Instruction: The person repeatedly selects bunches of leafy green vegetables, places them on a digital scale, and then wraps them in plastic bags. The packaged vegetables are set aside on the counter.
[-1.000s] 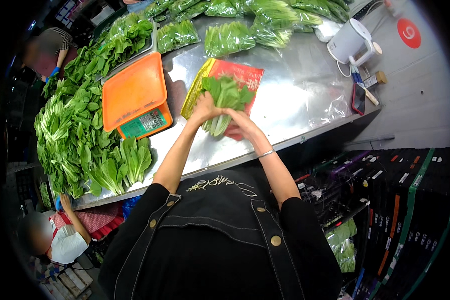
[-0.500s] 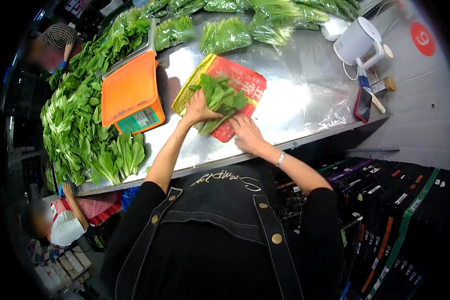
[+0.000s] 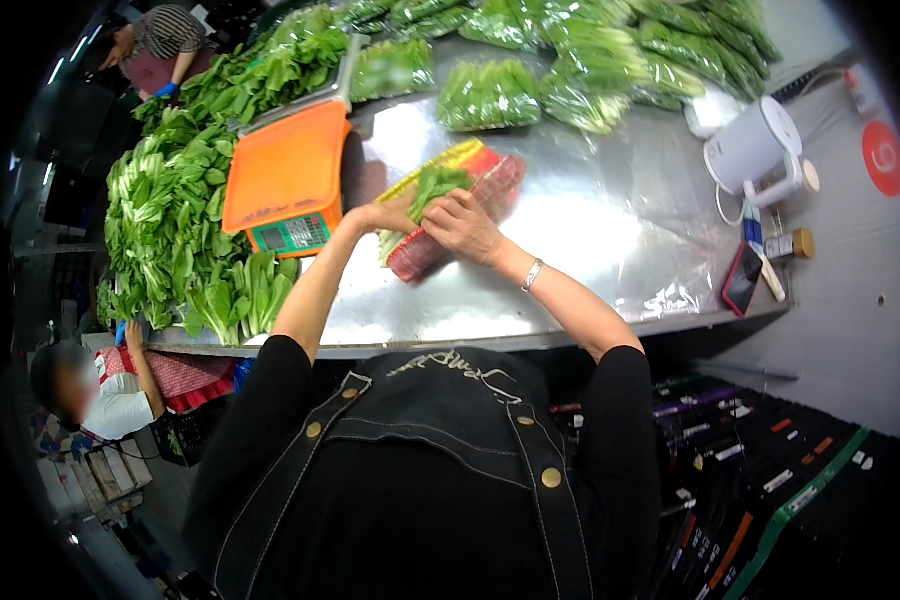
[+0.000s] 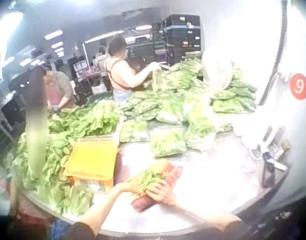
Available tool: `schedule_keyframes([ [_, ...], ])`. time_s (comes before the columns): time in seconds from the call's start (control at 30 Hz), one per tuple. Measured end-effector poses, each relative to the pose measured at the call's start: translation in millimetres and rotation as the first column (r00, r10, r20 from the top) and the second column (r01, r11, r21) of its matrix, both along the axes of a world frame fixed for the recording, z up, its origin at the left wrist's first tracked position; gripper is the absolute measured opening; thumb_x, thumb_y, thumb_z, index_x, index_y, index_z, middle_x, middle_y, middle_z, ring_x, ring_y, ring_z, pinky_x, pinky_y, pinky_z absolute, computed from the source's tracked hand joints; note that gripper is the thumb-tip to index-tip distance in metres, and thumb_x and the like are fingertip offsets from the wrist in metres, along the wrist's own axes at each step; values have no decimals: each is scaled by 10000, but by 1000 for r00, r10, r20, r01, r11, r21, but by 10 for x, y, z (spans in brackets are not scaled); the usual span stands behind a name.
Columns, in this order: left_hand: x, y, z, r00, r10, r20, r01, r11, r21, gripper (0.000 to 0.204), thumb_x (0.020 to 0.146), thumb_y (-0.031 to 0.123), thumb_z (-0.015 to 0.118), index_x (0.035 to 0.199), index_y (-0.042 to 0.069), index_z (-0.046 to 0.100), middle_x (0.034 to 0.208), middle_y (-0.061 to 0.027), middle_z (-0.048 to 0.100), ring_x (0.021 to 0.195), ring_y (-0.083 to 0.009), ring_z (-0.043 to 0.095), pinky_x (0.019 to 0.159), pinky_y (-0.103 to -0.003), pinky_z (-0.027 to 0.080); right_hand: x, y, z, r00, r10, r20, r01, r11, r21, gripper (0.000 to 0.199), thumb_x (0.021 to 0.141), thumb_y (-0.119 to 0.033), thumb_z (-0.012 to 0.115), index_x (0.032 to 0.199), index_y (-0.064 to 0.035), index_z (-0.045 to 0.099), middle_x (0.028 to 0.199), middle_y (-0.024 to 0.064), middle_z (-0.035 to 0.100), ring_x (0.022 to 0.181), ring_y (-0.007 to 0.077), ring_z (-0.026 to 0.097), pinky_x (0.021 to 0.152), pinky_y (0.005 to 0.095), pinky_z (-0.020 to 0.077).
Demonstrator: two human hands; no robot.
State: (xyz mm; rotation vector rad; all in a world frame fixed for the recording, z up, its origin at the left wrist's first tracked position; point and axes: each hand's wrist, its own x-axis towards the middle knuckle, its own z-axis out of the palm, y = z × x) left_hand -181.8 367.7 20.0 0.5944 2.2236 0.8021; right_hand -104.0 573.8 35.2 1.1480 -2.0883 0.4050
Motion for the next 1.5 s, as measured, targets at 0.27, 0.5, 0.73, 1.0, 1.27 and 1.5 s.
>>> schedule_keyframes([
  [0.27, -121, 90, 92, 969, -245, -22, 245, 970, -7, 987, 595, 300, 738, 1371, -33, 226, 1334, -224, 415, 1247, -315, 392, 1046, -335, 310, -401, -16, -129, 986, 45, 161, -96, 939, 331, 485, 841, -181, 472, 1324, -164, 435, 1401, 58, 396, 1307, 228, 357, 1074, 594, 147],
  [0.5, -161, 112, -582, 951, -231, -208, 267, 949, 167, 1038, 568, 264, 745, 1406, -12, 198, 1362, -249, 392, 1274, -330, 365, 1059, -327, 291, -348, 5, -12, 915, 16, 404, -134, 954, 266, 467, 851, -185, 541, 1267, 5, 443, 1261, 153, 514, 1217, 283, 453, 1083, 520, 200],
  [0.73, -152, -143, 11, 892, 360, 274, -438, 837, 327, 777, 722, 189, 661, 1376, 14, 279, 1284, -242, 475, 1209, -289, 447, 995, -347, 357, -281, -29, -96, 902, 4, 431, -91, 979, 182, 390, 865, -178, 530, 1214, -7, 492, 1189, 165, 547, 1138, 289, 499, 1055, 503, 258],
  [1.0, -517, 9, -750, 899, 325, -293, -373, 919, -125, 558, 721, 274, 654, 1206, 35, 512, 886, -180, 664, 857, -318, 634, 726, -392, 496, -211, 5, -96, 900, 1, 436, -73, 986, 149, 382, 867, -190, 533, 1202, -10, 497, 1167, 163, 548, 1117, 296, 500, 1047, 491, 278],
  [1.27, -307, 36, -25, 989, -53, 138, 53, 999, 8, 584, 783, 448, 625, 1169, 14, 567, 1060, -166, 629, 914, -229, 598, 816, -353, 466, 104, -40, -249, 928, -96, 359, 102, 995, 2, 379, 818, -143, 590, 1152, 21, 519, 1105, 171, 545, 1056, 324, 508, 978, 473, 374],
  [1.5, 298, 48, -344, 938, -249, -242, 181, 945, -272, 895, 767, 563, 613, 1403, 67, 227, 1230, -240, 486, 1130, -445, 466, 959, -495, 382, 208, -58, -258, 890, -120, 441, 154, 987, -43, 432, 775, -151, 625, 1154, 21, 510, 1141, 172, 512, 1054, 351, 490, 951, 441, 385],
])
